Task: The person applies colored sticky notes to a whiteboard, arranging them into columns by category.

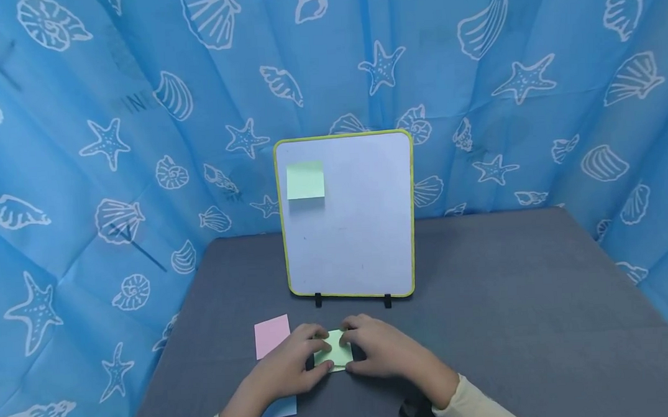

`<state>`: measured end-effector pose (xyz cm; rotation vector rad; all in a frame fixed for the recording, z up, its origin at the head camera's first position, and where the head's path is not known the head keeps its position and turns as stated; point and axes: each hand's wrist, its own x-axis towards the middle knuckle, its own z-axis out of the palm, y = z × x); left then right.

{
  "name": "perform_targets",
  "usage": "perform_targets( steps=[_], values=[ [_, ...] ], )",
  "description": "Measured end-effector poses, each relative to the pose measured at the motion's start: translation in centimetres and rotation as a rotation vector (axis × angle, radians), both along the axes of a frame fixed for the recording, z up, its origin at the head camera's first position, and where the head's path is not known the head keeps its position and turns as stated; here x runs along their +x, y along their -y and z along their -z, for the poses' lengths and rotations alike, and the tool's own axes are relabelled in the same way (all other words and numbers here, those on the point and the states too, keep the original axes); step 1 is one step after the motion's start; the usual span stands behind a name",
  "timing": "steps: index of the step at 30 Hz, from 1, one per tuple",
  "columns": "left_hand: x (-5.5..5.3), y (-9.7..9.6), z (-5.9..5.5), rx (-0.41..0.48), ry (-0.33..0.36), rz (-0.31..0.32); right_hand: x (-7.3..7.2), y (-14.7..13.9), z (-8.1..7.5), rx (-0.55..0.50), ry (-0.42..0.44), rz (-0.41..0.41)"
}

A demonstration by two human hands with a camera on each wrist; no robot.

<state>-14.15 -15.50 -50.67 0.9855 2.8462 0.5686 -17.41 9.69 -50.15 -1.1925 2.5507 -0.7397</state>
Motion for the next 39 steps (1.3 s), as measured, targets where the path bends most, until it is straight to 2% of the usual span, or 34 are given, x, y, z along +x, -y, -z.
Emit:
perform_targets(
  steps=[6, 15, 20, 23, 28, 35, 39],
  values=[
    [-0.3, -0.2, 0.1, 0.017, -0.012, -0.006, -0.1, 0.1, 0.0, -0.029, -0.045, -0.009],
    [0.0, -0.2, 0.2, 0.034, -0.007, -0.031, 0.6, 0.6, 0.0, -0.096, -0.210, 0.003],
    [-0.2, -0.2, 0.2, 0.040, -0.015, -0.034, 0.7, 1.0, 0.0, -0.110, -0.250, 0.001],
    [-0.3, -0.2, 0.4, 0.053, -0.031, -0.034, 0.5, 1.2, -0.1, -0.090, -0.244, 0.005],
    [0.0, -0.1, 0.4, 0.063, -0.076, -0.056, 0.3, 1.6, 0.1, -0.055, -0.187, 0.013],
    [0.8, 0.2, -0.3, 0.097, -0.182, -0.072, -0.2, 1.8, 0.3, -0.053, -0.176, 0.026],
    [1.6, 0.5, -0.7, 0.152, -0.241, -0.065, -0.6, 1.8, 0.2, -0.068, -0.189, 0.024]
  ],
)
